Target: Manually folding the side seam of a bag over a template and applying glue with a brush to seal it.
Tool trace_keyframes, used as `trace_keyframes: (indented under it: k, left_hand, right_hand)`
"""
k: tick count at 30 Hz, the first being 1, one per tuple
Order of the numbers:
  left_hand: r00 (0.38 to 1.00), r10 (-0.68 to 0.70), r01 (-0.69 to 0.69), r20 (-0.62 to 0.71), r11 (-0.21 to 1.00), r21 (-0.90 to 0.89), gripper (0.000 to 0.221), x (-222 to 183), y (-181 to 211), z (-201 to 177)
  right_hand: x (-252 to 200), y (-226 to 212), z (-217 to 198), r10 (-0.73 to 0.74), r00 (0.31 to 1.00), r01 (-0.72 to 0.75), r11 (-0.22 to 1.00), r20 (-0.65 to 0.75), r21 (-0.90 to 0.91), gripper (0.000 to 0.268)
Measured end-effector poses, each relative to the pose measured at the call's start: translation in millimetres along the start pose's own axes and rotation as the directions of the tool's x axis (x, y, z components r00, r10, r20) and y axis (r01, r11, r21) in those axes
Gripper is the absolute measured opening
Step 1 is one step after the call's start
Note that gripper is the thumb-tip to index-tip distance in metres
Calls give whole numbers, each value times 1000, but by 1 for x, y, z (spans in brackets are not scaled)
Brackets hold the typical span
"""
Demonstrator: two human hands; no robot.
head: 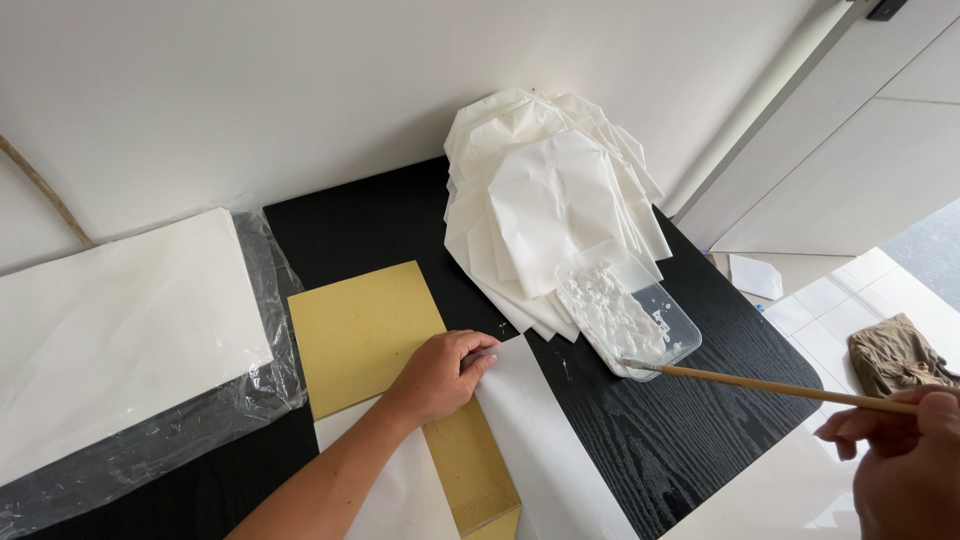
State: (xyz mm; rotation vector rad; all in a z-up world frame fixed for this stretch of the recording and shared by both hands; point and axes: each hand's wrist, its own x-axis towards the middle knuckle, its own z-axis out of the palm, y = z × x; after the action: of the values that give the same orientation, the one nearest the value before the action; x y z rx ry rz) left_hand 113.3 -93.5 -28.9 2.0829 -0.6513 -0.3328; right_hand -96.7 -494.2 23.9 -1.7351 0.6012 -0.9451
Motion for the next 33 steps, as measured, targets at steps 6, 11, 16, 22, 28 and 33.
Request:
trace_keyframes:
  k: [6,11,16,22,28,33]
  left_hand:
    - [1000,16,-16,-1,1000,-12,20,0,1,-1]
    - [1000,5,-5,6,1000,2,22,-1,2,-1]
    - [1000,-6,6,8,1000,6,21,0,2,-1]
    - [1000,15,-15,1,1000,-3,24,1,-1,0]
    - [1000,3,-3,2,1000,17,27,1,-1,0]
    - [1000,-13,13,8,999,31,29,1,3,-2]
  right_hand:
    - [16,40,-24,-10,1000,10,997,1,75,24]
    - [21,48,-35,-27,1000,26,996,8,85,24]
    - [28,51,-36,63,992,-54,995,-113,87,26]
    - [34,58,-45,-34,997,27,996,-73,-85,28]
    - [43,58,-70,-166,982,182,952,86,-245,48]
    - [54,119,-115,-229,958,255,955,172,-148,65]
